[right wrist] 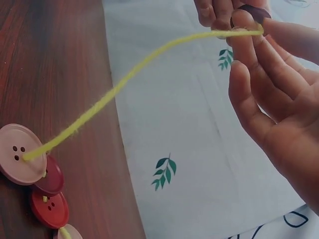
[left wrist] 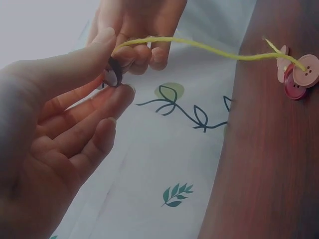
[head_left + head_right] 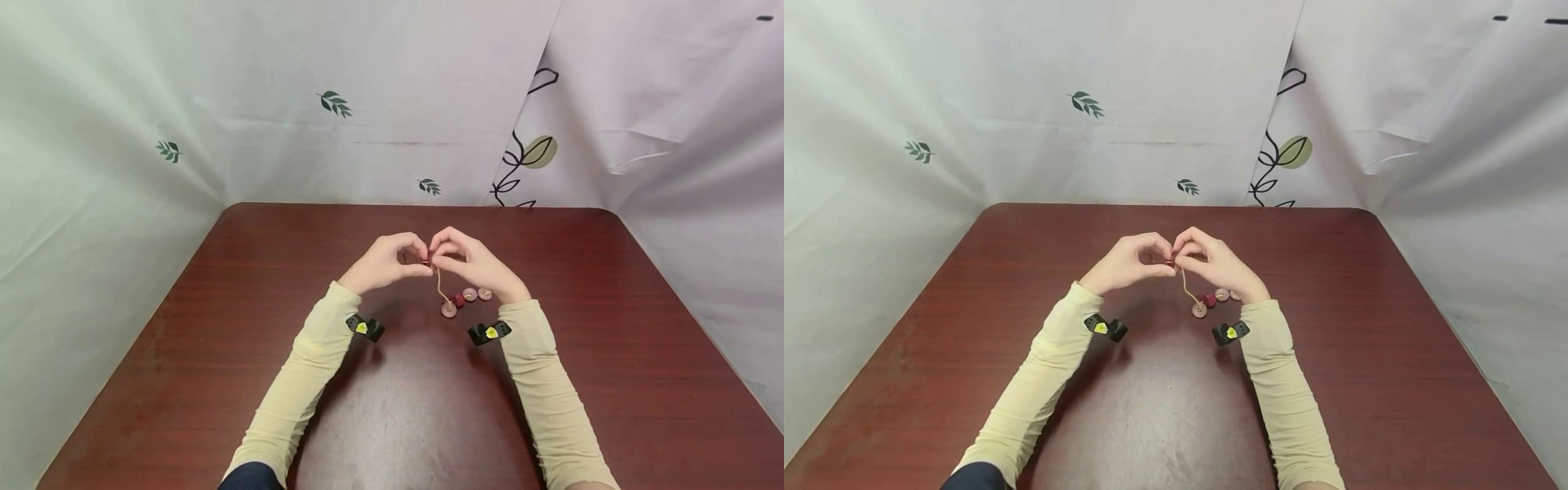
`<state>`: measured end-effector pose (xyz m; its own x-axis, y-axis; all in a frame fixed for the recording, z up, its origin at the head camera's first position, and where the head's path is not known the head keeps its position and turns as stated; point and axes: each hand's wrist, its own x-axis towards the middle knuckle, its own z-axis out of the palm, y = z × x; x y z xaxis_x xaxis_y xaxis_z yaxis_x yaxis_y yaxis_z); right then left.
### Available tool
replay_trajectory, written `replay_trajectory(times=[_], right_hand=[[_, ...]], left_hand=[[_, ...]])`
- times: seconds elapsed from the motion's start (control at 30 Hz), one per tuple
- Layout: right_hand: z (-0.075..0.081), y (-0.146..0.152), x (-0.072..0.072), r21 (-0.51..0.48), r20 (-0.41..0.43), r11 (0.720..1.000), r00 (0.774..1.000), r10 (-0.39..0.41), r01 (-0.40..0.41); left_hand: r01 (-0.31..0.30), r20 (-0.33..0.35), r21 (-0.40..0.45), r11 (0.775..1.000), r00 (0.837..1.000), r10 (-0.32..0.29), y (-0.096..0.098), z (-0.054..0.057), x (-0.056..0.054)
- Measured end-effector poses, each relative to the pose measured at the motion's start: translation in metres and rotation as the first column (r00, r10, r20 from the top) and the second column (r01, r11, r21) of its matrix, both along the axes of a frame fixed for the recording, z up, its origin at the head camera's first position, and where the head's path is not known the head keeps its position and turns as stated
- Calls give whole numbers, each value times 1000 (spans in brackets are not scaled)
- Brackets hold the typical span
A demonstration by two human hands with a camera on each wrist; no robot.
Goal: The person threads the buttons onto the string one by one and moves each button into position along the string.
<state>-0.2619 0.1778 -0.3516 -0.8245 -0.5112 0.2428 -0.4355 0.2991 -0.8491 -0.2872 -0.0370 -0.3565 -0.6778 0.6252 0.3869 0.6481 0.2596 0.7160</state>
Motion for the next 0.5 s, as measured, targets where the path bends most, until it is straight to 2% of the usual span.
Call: replay_trajectory(times=[0.23,0.5], right_hand=[[-1,0,-2,-37,34,999,999,16,-14],[-2,0,-2,-38,10,999,999,31,-31]], left_hand=[[-20,4,-22,1000,1000,20,-1,3,1],[-32,-20,9,999,999,32,1,3,1]])
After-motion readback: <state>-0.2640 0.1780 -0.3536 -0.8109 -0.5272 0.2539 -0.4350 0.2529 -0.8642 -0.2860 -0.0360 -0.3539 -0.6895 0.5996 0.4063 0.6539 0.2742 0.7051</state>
